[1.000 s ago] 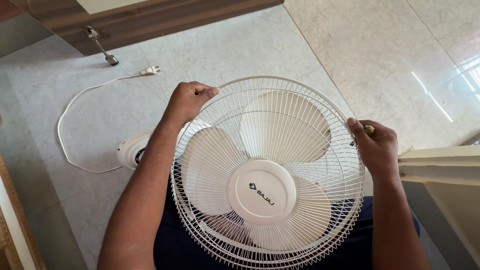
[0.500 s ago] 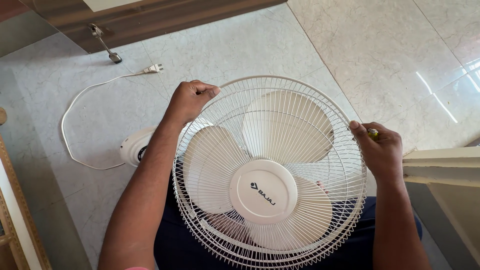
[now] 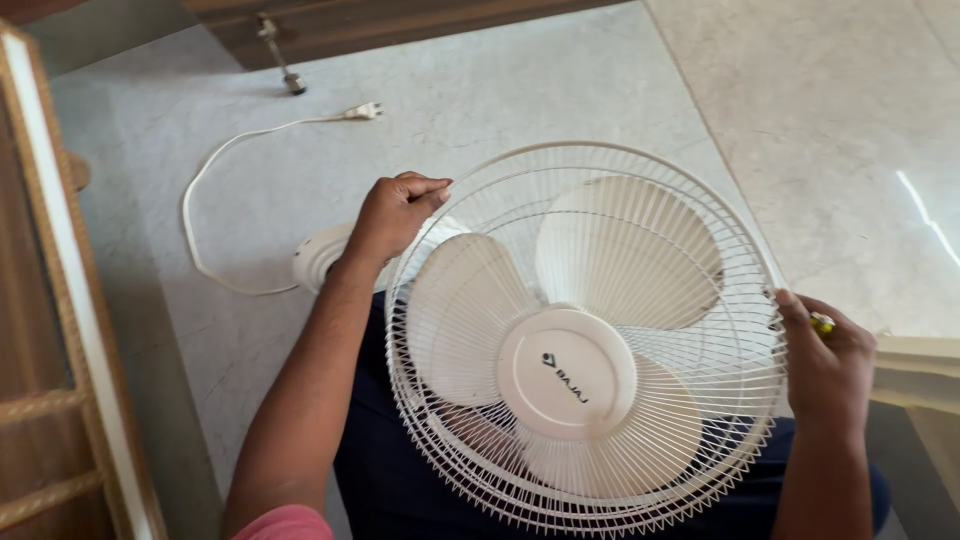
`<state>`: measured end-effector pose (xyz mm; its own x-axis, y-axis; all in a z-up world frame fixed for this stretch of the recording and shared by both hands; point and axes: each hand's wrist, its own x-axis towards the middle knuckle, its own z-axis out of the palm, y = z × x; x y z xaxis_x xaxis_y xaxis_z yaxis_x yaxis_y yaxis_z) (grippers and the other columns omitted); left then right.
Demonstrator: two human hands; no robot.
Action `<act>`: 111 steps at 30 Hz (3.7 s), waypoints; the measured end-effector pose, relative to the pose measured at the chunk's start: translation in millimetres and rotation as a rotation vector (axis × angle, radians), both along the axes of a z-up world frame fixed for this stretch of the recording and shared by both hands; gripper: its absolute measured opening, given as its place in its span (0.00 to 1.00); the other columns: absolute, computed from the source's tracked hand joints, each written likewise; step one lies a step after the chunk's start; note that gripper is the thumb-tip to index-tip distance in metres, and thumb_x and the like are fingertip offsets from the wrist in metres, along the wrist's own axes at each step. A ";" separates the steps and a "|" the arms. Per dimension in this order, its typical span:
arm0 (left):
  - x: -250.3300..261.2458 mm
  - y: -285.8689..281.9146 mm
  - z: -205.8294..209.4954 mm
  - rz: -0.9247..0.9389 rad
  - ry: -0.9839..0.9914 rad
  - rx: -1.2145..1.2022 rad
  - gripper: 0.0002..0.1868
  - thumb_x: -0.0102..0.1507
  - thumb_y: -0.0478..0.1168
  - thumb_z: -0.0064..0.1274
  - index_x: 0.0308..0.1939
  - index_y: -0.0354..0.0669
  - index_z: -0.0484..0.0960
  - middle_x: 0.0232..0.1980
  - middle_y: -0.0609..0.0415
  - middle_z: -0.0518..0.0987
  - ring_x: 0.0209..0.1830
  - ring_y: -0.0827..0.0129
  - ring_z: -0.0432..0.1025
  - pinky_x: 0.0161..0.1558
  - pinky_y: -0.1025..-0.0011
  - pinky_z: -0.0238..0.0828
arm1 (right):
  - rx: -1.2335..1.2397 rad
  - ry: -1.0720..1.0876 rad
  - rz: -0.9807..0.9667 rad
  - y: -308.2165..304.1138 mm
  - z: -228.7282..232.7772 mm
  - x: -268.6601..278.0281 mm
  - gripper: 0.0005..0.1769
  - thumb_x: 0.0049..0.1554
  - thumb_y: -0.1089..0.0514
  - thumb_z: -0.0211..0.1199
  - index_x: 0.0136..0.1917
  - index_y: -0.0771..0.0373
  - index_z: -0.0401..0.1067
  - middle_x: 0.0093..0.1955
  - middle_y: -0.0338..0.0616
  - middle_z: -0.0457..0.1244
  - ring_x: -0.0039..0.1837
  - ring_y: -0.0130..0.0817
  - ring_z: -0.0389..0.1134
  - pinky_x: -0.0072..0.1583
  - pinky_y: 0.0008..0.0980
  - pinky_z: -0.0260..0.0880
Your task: The person sits on the floor and assembles a white Bajaj electric fan. They attach the front wire cage to the fan head, then use a yellow screwdriver to tighten a screw on a white plastic support arm. Finally, they align and secure the cage onto the fan.
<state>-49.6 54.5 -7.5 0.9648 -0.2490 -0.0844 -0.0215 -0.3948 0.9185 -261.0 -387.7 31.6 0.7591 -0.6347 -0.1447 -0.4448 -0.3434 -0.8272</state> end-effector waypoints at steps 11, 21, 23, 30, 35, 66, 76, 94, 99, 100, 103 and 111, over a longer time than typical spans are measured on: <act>-49.8 31.7 -16.7 0.165 0.142 0.005 0.12 0.67 0.36 0.57 0.54 0.41 0.86 0.40 0.56 0.82 0.34 0.77 0.71 0.40 0.77 0.70 | 0.172 -0.265 -0.023 -10.8 -36.4 -35.6 0.13 0.72 0.57 0.65 0.57 0.72 0.77 0.43 0.35 0.67 0.45 0.19 0.63 0.47 0.18 0.61; -105.3 34.0 -25.8 0.470 0.279 -0.239 0.14 0.67 0.32 0.55 0.56 0.33 0.83 0.52 0.48 0.85 0.47 0.73 0.78 0.52 0.77 0.74 | 0.407 -0.301 -0.142 11.2 -33.3 -52.8 0.17 0.67 0.58 0.60 0.63 0.72 0.75 0.49 0.43 0.71 0.47 0.22 0.69 0.49 0.19 0.68; -114.4 33.3 -28.5 0.528 0.312 -0.285 0.14 0.68 0.33 0.54 0.57 0.33 0.83 0.52 0.47 0.85 0.46 0.73 0.77 0.51 0.78 0.74 | 0.405 -0.316 -0.156 18.5 -28.8 -56.6 0.17 0.67 0.59 0.59 0.64 0.72 0.75 0.50 0.45 0.71 0.49 0.23 0.70 0.51 0.20 0.70; -141.8 37.4 -45.4 0.629 0.313 -0.547 0.13 0.69 0.31 0.52 0.56 0.29 0.82 0.51 0.45 0.84 0.45 0.72 0.78 0.51 0.76 0.77 | 0.436 -0.369 -0.220 34.4 -28.5 -73.7 0.17 0.68 0.60 0.57 0.66 0.72 0.74 0.53 0.47 0.70 0.51 0.26 0.71 0.54 0.22 0.71; -147.9 35.2 -45.5 0.659 0.309 -0.564 0.13 0.69 0.31 0.53 0.56 0.29 0.82 0.50 0.45 0.84 0.45 0.72 0.78 0.51 0.76 0.77 | 0.434 -0.395 -0.250 44.5 -26.2 -79.6 0.18 0.68 0.59 0.56 0.66 0.73 0.73 0.55 0.48 0.70 0.54 0.27 0.71 0.57 0.23 0.71; -135.4 48.3 -54.2 0.643 0.435 -0.665 0.13 0.65 0.30 0.56 0.51 0.25 0.84 0.44 0.45 0.85 0.39 0.68 0.79 0.42 0.74 0.77 | 0.454 -0.333 -0.205 9.9 -36.1 -43.1 0.08 0.68 0.60 0.66 0.56 0.68 0.76 0.42 0.38 0.66 0.40 0.22 0.65 0.40 0.23 0.65; -107.3 27.2 -57.7 0.667 0.440 -0.829 0.13 0.64 0.30 0.54 0.50 0.23 0.83 0.43 0.44 0.85 0.39 0.64 0.79 0.42 0.71 0.77 | 0.395 -0.260 -0.147 -23.2 -47.4 -3.3 0.10 0.67 0.61 0.60 0.57 0.70 0.77 0.47 0.42 0.70 0.44 0.24 0.70 0.45 0.24 0.71; -129.2 19.8 -50.9 0.634 0.463 -1.004 0.19 0.67 0.29 0.50 0.61 0.21 0.76 0.52 0.37 0.81 0.46 0.60 0.78 0.48 0.68 0.78 | 0.526 -0.426 -0.132 -54.0 -82.9 -6.6 0.09 0.68 0.69 0.61 0.61 0.74 0.72 0.56 0.52 0.72 0.53 0.34 0.78 0.56 0.31 0.84; -141.2 19.4 -50.2 0.590 0.361 -0.817 0.22 0.68 0.32 0.51 0.65 0.23 0.75 0.60 0.40 0.81 0.58 0.67 0.77 0.59 0.75 0.72 | 0.572 -0.442 -0.168 -34.4 -70.4 -18.0 0.09 0.67 0.66 0.61 0.60 0.72 0.72 0.54 0.51 0.71 0.51 0.35 0.78 0.54 0.34 0.84; -142.3 20.2 -49.6 0.586 0.363 -0.813 0.22 0.68 0.33 0.50 0.65 0.23 0.75 0.61 0.41 0.81 0.59 0.67 0.76 0.60 0.75 0.71 | 0.588 -0.425 -0.186 -31.2 -67.3 -18.9 0.09 0.67 0.65 0.61 0.60 0.71 0.73 0.54 0.49 0.71 0.51 0.34 0.78 0.53 0.33 0.83; -147.5 24.2 -48.9 0.544 0.402 -0.898 0.22 0.69 0.33 0.47 0.66 0.24 0.74 0.62 0.40 0.80 0.59 0.64 0.76 0.60 0.71 0.71 | 0.621 -0.375 -0.180 -22.7 -58.3 -22.9 0.12 0.68 0.62 0.58 0.62 0.70 0.75 0.55 0.46 0.72 0.51 0.33 0.77 0.53 0.31 0.81; -185.6 35.6 -41.9 0.489 0.371 -0.665 0.22 0.72 0.39 0.44 0.69 0.33 0.72 0.62 0.48 0.79 0.58 0.72 0.75 0.53 0.76 0.73 | 0.613 -0.366 -0.108 1.8 -41.6 -33.2 0.17 0.71 0.61 0.54 0.66 0.72 0.75 0.60 0.51 0.73 0.56 0.37 0.79 0.56 0.35 0.83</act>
